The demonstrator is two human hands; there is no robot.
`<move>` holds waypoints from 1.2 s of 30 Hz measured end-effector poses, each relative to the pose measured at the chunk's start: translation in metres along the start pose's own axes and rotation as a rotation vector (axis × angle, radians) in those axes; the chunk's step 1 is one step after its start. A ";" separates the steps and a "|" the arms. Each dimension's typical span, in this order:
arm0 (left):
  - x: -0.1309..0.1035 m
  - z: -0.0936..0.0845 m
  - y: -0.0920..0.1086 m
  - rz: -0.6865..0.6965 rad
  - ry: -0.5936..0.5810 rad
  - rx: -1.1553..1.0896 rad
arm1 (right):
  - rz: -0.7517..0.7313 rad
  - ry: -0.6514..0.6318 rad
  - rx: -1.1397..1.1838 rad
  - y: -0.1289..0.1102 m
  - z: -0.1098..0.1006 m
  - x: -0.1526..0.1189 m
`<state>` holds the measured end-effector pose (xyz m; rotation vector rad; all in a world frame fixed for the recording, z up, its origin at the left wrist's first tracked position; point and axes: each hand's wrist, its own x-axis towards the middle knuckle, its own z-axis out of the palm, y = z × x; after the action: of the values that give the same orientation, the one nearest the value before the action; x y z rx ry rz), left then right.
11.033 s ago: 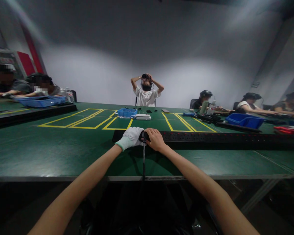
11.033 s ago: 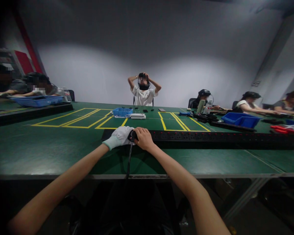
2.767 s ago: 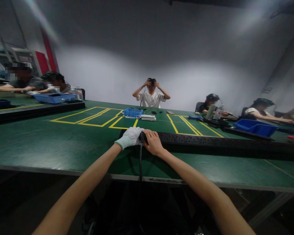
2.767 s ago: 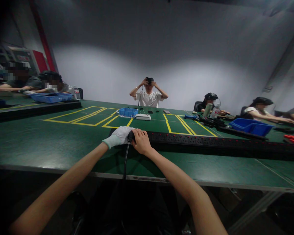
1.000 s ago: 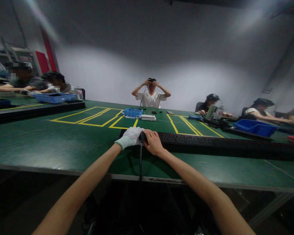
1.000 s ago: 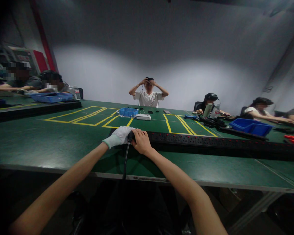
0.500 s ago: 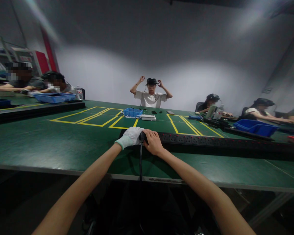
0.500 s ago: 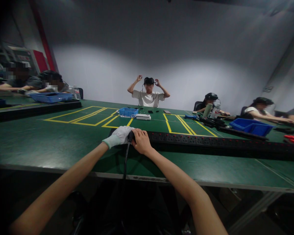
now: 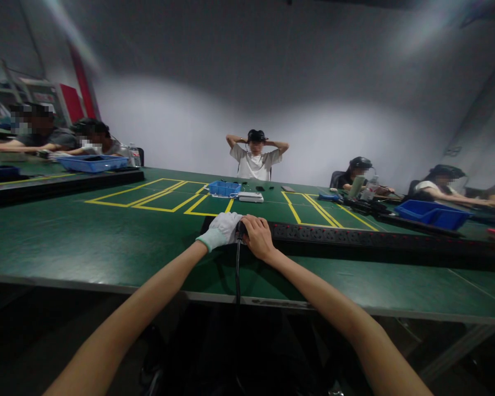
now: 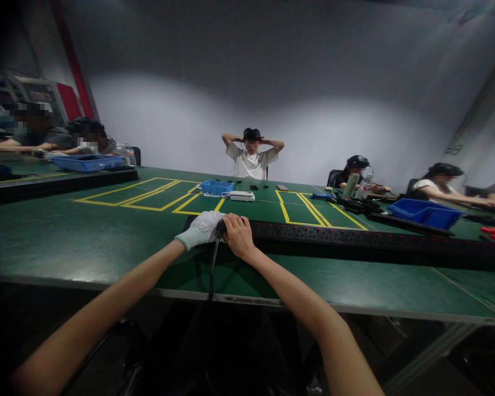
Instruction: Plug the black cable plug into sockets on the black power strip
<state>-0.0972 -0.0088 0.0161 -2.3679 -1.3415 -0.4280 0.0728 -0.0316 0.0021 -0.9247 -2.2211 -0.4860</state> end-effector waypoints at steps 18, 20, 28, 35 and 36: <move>0.027 -0.008 -0.002 -0.090 -0.212 -0.072 | 0.405 0.169 -0.171 0.103 -0.056 -0.024; 0.027 -0.009 -0.001 -0.086 -0.213 -0.059 | 0.451 0.119 -0.211 0.125 -0.069 -0.043; 0.027 -0.007 -0.003 -0.112 -0.232 -0.051 | 0.528 -0.055 -0.343 0.158 -0.075 -0.083; -0.009 -0.017 -0.032 -0.163 -0.256 -0.036 | 0.523 -0.074 -0.338 0.118 -0.055 -0.066; -0.017 -0.019 -0.041 -0.186 -0.270 -0.039 | 0.516 -0.074 -0.325 0.108 -0.051 -0.062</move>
<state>-0.1428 -0.0111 0.0323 -2.4082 -1.6966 -0.1906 0.2067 -0.0166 0.0024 -1.6488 -1.8885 -0.5777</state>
